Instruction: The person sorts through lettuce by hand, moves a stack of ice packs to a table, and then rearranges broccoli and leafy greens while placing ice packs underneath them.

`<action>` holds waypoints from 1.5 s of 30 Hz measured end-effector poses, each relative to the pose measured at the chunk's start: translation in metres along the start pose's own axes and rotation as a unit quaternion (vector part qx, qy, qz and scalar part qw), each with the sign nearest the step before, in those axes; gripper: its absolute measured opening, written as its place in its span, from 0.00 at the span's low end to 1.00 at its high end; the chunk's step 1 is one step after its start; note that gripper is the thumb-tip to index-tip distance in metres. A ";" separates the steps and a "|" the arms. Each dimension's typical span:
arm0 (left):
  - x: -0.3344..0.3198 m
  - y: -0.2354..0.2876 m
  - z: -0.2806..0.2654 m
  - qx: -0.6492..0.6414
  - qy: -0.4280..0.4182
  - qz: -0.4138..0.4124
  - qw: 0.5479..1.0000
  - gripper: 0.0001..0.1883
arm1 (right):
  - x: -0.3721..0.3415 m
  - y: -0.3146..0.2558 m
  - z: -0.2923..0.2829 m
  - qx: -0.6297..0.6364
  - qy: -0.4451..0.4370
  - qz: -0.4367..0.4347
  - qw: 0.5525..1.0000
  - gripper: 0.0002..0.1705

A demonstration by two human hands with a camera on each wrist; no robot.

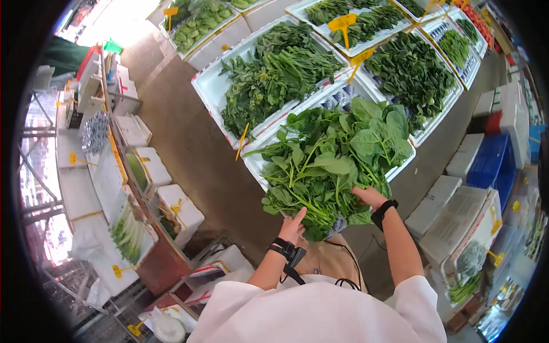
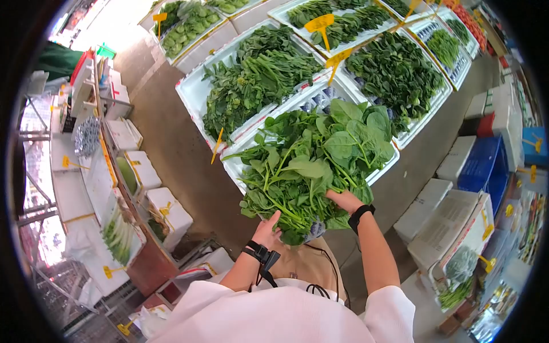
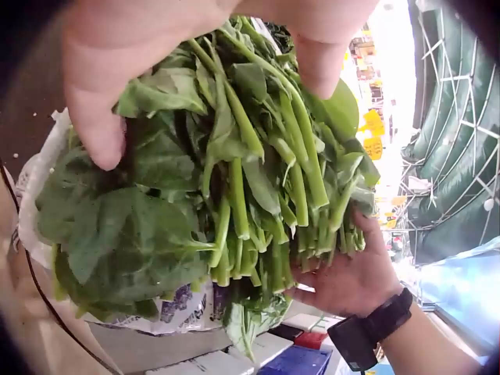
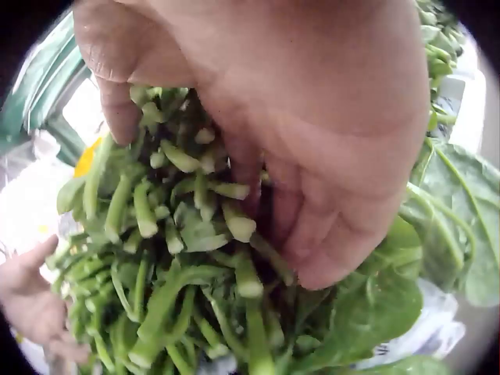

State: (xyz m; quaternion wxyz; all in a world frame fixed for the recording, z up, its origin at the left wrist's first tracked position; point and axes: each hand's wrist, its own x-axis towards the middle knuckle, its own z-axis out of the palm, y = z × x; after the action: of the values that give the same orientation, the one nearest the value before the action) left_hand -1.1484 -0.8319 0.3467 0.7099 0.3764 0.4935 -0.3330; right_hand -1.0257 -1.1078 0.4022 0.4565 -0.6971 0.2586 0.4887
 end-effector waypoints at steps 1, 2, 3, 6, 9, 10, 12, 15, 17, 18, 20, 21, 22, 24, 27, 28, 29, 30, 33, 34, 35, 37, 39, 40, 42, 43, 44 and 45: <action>0.005 -0.001 0.002 0.000 0.000 0.001 1.000 0.44 | 0.004 0.001 0.000 -0.028 0.005 0.016 0.999 0.49; -0.017 0.015 0.015 -0.028 -0.024 -0.003 0.999 0.51 | 0.011 0.008 0.001 -0.055 0.008 0.032 0.998 0.49; -0.013 0.011 0.014 -0.055 0.004 -0.007 0.998 0.51 | 0.018 0.013 0.002 -0.079 0.011 0.045 0.996 0.48; 0.007 -0.003 0.022 -0.105 0.104 -0.015 0.989 0.54 | 0.022 0.023 0.011 0.043 -0.018 0.003 0.999 0.38; 0.022 -0.022 0.005 -0.163 0.035 -0.008 0.986 0.53 | 0.018 0.017 0.013 0.173 -0.044 0.026 0.984 0.33; 0.023 -0.025 0.003 -0.183 0.027 0.003 0.983 0.48 | 0.020 0.016 0.010 0.158 -0.056 0.021 0.986 0.34; 0.023 -0.030 0.001 -0.205 -0.005 0.047 0.978 0.44 | 0.027 0.017 0.009 0.158 -0.086 0.004 0.984 0.35; 0.035 -0.041 0.006 -0.171 -0.027 0.114 0.978 0.40 | 0.030 0.023 0.012 0.202 -0.107 -0.027 0.973 0.36; 0.038 -0.036 0.017 -0.125 0.000 0.117 0.985 0.42 | 0.045 0.034 0.008 0.212 -0.127 -0.021 0.969 0.36; 0.045 -0.039 0.018 -0.110 0.003 0.161 0.981 0.43 | 0.050 0.039 0.007 0.223 -0.139 -0.019 0.965 0.36; 0.038 -0.032 0.032 -0.038 0.093 0.203 0.974 0.42 | 0.050 0.037 0.008 0.252 -0.136 -0.017 0.958 0.33; 0.036 -0.030 0.035 -0.001 0.139 0.220 0.966 0.41 | 0.050 0.038 0.008 0.243 -0.136 -0.022 0.960 0.31; 0.039 -0.027 0.030 0.159 0.229 0.204 0.939 0.39 | 0.051 0.038 0.007 0.234 -0.135 -0.029 0.962 0.30; 0.042 -0.031 0.030 0.006 0.137 0.252 0.958 0.37 | 0.055 0.042 0.008 0.223 -0.131 -0.055 0.964 0.28; 0.061 -0.040 0.016 -0.155 0.073 0.188 0.967 0.32 | 0.059 0.044 0.017 0.180 -0.114 -0.085 0.973 0.29; 0.062 -0.037 0.023 -0.150 0.084 0.211 0.962 0.32 | 0.059 0.046 0.025 0.172 -0.081 -0.114 0.975 0.29; 0.062 -0.035 0.030 -0.146 0.094 0.233 0.957 0.31 | 0.059 0.047 0.030 0.159 -0.061 -0.109 0.979 0.29; 0.060 -0.033 0.036 -0.141 0.106 0.258 0.950 0.31 | 0.058 0.048 0.034 0.145 -0.042 -0.105 0.983 0.29; 0.047 -0.022 0.048 -0.121 0.114 0.320 0.933 0.32 | 0.061 0.047 0.042 0.076 0.003 -0.070 0.995 0.28; 0.045 -0.019 0.050 -0.131 0.119 0.324 0.929 0.31 | 0.061 0.047 0.042 0.032 0.007 -0.042 0.999 0.27; 0.040 -0.017 0.051 -0.126 0.117 0.333 0.927 0.31 | 0.061 0.044 0.041 -0.012 0.012 -0.014 1.000 0.26; 0.029 -0.012 0.053 -0.117 0.111 0.352 0.922 0.30 | 0.059 0.042 0.042 -0.014 0.018 -0.065 0.998 0.23; 0.025 -0.009 0.052 -0.085 0.118 0.386 0.911 0.29 | 0.057 0.047 0.046 0.052 0.016 -0.155 0.986 0.23; 0.024 -0.006 0.051 -0.067 0.122 0.410 0.901 0.29 | 0.051 0.034 0.047 0.045 0.022 -0.160 0.986 0.22; 0.030 0.002 0.047 -0.033 0.118 0.440 0.890 0.29 | 0.052 0.024 0.047 0.055 0.022 -0.189 0.980 0.22; 0.032 0.011 0.046 -0.046 0.114 0.402 0.907 0.30 | 0.061 0.027 0.047 0.069 0.015 -0.211 0.975 0.21; 0.034 0.021 0.046 -0.059 0.112 0.363 0.923 0.30 | 0.079 0.034 0.045 0.053 0.030 -0.185 0.981 0.20; 0.050 0.026 0.044 -0.058 0.121 0.395 0.909 0.33 | 0.097 0.036 0.043 0.037 0.044 -0.161 0.985 0.19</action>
State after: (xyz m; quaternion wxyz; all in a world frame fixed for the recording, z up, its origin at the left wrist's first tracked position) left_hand -1.0921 -0.8618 0.3140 0.7387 0.5362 0.4050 0.0526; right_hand -1.0361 -1.0774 0.2948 0.5428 -0.7331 0.1812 0.3677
